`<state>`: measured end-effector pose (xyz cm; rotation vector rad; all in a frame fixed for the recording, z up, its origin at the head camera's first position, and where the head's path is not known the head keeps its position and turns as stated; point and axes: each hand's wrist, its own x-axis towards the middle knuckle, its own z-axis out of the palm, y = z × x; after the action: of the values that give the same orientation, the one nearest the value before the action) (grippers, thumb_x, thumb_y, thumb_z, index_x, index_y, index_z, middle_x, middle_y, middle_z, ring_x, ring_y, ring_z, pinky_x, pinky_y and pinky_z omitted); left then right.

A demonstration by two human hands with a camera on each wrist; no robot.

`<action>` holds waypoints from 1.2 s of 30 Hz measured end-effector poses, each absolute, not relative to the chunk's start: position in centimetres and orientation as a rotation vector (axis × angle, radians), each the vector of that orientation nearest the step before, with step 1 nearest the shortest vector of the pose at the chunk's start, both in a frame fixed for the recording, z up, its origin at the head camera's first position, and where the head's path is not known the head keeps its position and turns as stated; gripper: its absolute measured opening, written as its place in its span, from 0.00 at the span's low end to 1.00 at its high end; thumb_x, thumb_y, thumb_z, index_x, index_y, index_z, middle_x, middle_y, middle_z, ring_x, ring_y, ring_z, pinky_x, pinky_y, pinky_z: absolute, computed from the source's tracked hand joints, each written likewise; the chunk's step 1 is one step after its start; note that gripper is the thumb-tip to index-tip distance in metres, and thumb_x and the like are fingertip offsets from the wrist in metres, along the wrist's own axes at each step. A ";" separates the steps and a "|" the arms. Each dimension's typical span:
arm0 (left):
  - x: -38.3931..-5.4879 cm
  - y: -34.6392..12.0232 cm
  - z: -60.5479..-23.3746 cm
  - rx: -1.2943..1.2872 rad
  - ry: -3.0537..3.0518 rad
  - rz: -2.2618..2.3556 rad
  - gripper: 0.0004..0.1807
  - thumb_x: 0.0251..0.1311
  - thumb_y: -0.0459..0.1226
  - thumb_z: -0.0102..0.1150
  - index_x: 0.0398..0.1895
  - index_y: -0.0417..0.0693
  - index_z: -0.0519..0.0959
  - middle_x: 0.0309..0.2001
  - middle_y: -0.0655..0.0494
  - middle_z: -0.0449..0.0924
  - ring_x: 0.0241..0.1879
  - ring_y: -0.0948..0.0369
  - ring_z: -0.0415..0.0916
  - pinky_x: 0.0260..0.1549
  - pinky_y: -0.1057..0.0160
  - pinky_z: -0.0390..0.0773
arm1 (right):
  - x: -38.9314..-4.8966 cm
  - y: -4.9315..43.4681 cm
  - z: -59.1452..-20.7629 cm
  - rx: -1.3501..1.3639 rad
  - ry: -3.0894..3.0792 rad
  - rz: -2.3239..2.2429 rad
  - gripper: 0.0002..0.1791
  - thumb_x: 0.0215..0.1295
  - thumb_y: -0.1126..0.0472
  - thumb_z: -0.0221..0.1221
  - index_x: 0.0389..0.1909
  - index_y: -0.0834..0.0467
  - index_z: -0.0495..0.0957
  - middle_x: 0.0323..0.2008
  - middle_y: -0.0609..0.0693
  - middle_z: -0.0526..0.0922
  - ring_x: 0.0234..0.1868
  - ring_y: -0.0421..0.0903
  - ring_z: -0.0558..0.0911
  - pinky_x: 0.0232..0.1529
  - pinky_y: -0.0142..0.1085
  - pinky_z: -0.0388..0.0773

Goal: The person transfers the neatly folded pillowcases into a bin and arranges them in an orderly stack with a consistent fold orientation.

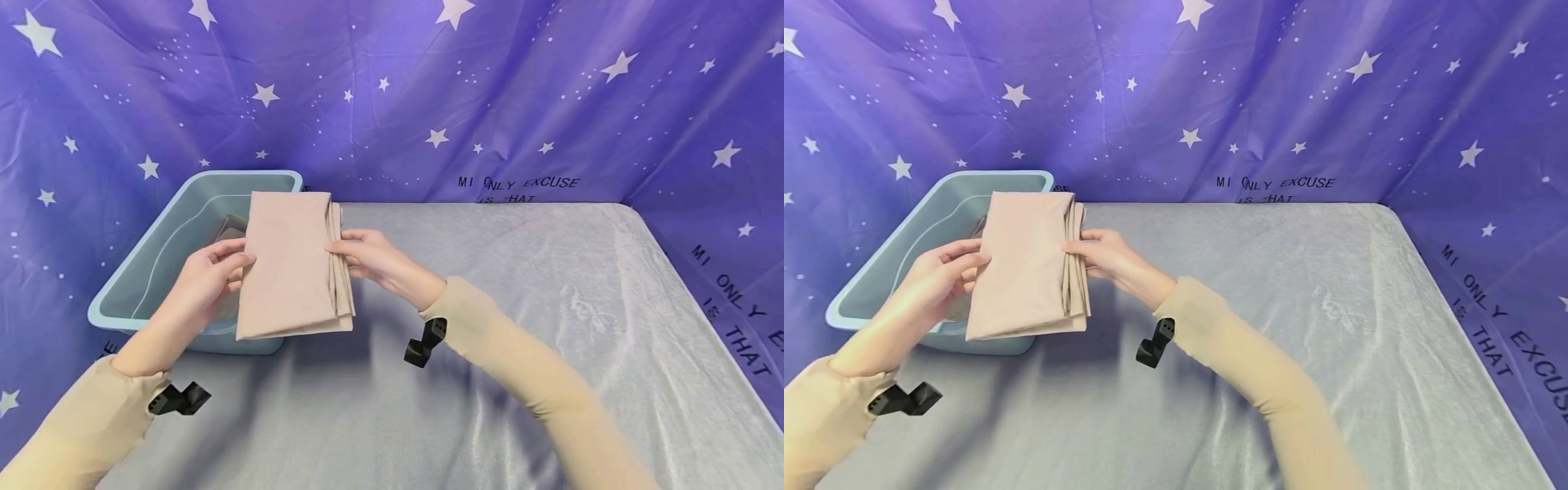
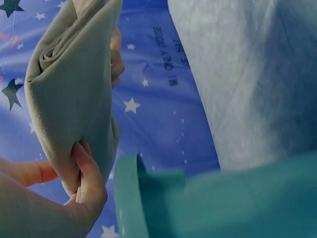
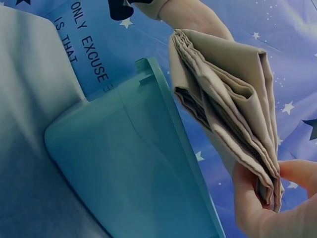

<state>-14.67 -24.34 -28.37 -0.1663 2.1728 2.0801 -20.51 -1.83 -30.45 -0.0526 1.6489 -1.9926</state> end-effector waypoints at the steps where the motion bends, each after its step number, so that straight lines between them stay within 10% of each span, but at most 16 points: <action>1: -14.8 -24.7 -28.3 -0.168 2.184 2.068 0.12 0.56 0.35 0.54 0.43 0.48 0.68 0.32 0.65 0.76 0.28 0.70 0.75 0.29 0.73 0.75 | -20.6 -2.1 -30.4 -0.059 1.635 -1.996 0.24 0.59 0.68 0.54 0.56 0.66 0.64 0.48 0.63 0.75 0.45 0.50 0.78 0.44 0.38 0.75; 19: -16.6 -28.9 -27.2 -0.242 2.288 1.883 0.14 0.55 0.39 0.57 0.44 0.54 0.67 0.28 0.71 0.77 0.26 0.72 0.74 0.27 0.74 0.74 | -21.7 -6.6 -30.5 -0.009 1.580 -2.049 0.26 0.59 0.67 0.55 0.58 0.67 0.62 0.47 0.63 0.76 0.48 0.54 0.76 0.42 0.37 0.76; 36: -18.0 -32.0 -27.4 -0.335 2.587 1.531 0.39 0.54 0.53 0.53 0.65 0.45 0.56 0.40 0.74 0.65 0.31 0.78 0.71 0.31 0.76 0.71 | -22.4 -10.5 -31.1 0.027 1.507 -2.156 0.29 0.55 0.70 0.58 0.58 0.67 0.62 0.43 0.63 0.78 0.46 0.55 0.77 0.40 0.37 0.77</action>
<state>-17.95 -31.98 -27.41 -0.3352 2.5868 1.5312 -22.37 -10.47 -31.14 0.0269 1.5066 -2.1556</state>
